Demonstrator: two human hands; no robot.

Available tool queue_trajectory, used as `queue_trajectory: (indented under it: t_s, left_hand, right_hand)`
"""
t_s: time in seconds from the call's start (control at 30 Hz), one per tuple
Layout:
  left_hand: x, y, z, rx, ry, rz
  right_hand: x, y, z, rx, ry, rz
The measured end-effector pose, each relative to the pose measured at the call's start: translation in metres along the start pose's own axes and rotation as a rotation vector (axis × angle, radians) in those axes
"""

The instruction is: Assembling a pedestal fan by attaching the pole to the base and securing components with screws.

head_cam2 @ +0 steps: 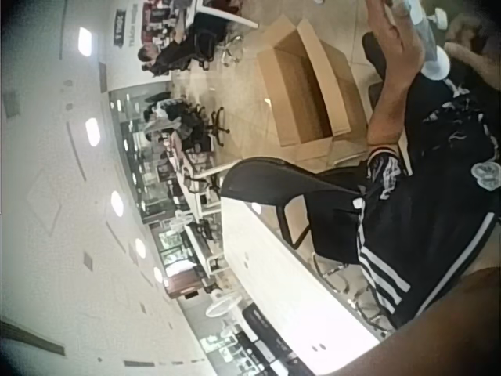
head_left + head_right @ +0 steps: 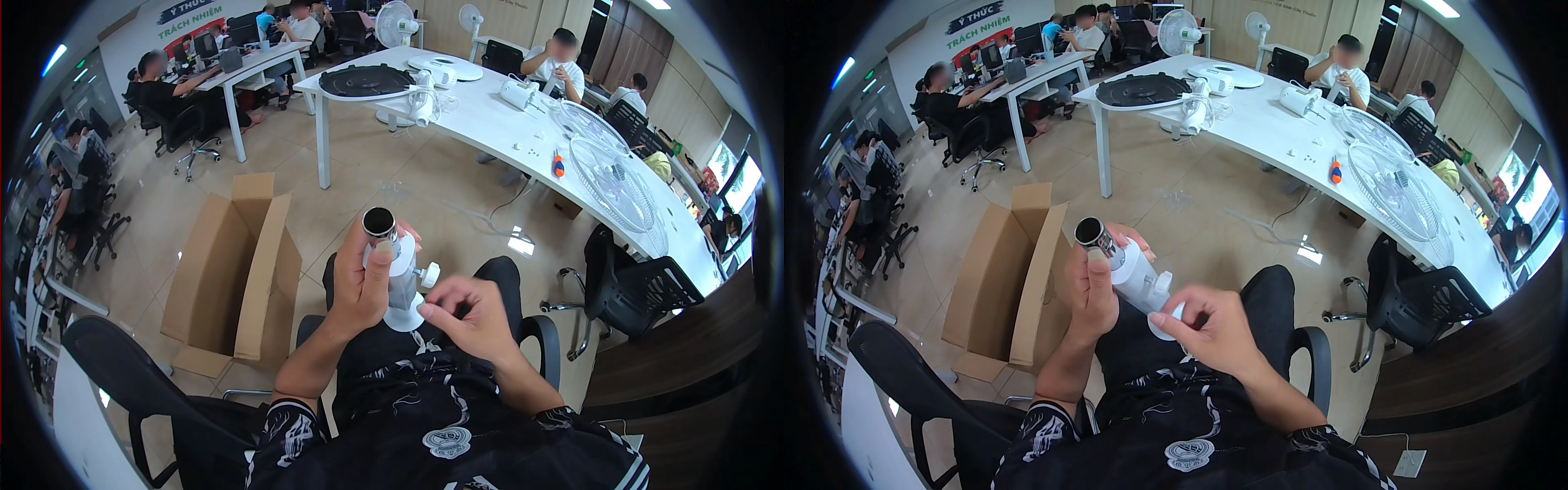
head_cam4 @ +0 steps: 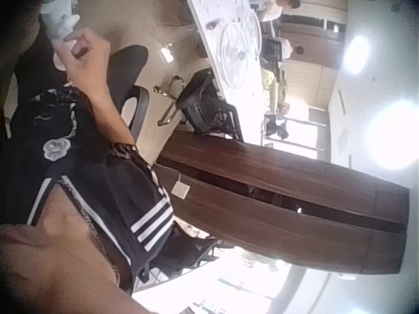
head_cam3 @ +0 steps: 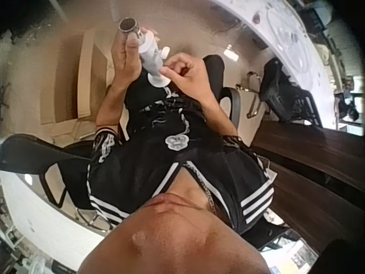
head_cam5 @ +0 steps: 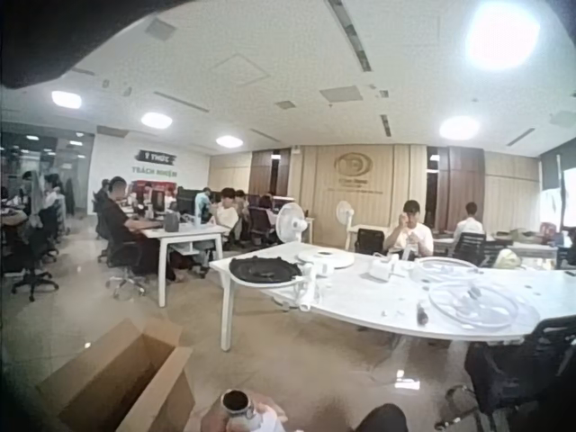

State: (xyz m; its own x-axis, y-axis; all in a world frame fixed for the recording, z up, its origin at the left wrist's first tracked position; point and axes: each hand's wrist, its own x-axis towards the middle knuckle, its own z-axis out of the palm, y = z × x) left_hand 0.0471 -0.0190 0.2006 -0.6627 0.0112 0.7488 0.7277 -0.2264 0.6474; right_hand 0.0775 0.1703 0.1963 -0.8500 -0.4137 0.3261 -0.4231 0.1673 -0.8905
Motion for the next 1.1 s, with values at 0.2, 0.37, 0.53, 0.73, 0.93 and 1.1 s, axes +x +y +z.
queue_trajectory:
  t_s: [0.2,0.37,0.53,0.73,0.93,1.1]
  left_hand:
    - [0.000,0.000,0.000,0.001,0.040,-0.020]
    - [0.001,0.000,0.001,0.003,0.018,-0.006]
    - [0.000,0.001,0.000,-0.014,0.027,-0.017]
    - [0.002,-0.001,-0.001,-0.008,0.016,-0.010]
    - [0.002,0.003,-0.003,0.064,-0.001,-0.038]
    - [0.004,0.000,-0.006,0.098,-0.006,-0.020]
  right_hand:
    - [0.003,-0.007,-0.003,-0.085,-0.042,-0.141]
    - [-0.002,-0.002,0.005,-0.015,-0.017,-0.103]
    - [0.000,-0.021,-0.001,0.224,0.087,0.017]
    - [-0.013,-0.036,-0.010,0.421,-0.163,-0.136]
    - [0.002,-0.018,-0.017,-0.536,0.203,-0.528]
    - [0.015,-0.020,-0.018,-0.653,0.091,-0.558]
